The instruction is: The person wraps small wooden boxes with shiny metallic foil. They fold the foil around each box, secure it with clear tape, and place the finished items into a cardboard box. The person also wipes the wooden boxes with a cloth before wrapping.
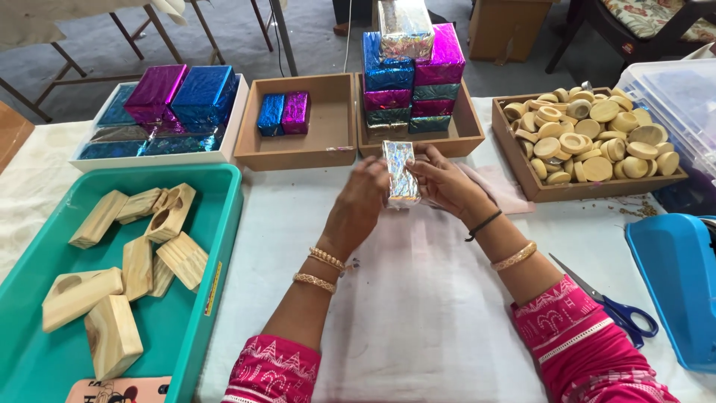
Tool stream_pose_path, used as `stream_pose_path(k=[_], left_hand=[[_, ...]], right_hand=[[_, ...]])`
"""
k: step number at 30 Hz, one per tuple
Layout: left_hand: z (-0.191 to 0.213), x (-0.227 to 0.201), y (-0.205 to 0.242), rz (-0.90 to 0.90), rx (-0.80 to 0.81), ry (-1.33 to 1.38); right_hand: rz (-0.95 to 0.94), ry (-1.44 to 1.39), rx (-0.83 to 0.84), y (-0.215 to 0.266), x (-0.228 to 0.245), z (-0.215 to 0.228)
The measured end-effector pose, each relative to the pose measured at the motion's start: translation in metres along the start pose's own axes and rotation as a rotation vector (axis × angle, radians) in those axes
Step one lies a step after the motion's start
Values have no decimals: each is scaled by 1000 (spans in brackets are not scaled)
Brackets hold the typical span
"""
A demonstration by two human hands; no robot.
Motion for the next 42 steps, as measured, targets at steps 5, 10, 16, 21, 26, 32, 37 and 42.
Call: stream_pose_path(k=[5,10,16,21,26,32,37,42], left_hand=[[-18,46,17,636,-116,319],[-67,57,45,1227,-47,1243],[-75,62,48,1102,-115,1397],[-51,97,46,1111,-260,1333],[-23,194,52,1065,-482,1215],[-24,343,61,1106,-440,712],[-53,428,81,1223,-364,464],[-46,417,61,1333,-239,282]], right_hand=[[65,113,-93,8,28,-24],[127,207,-150,11,33,-32],[139,246,-144,15,31,-46],[94,64,-122,12,-2,-28],[44,276,-153,2,-30,-14],[33,403,-194,0,-27,-17],[-12,568,-229,1,-23,-20],[-48,608,-249,0,-20,-22]])
Point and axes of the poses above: each hand's wrist, its own y-axis away from the middle knuckle, its own z-axis out of the back of the hand, x = y × z, the point moved 5 cm from there along -y, towards the middle knuckle, and after that the axes turned 2 degrees about y, right-handed, at the moved point
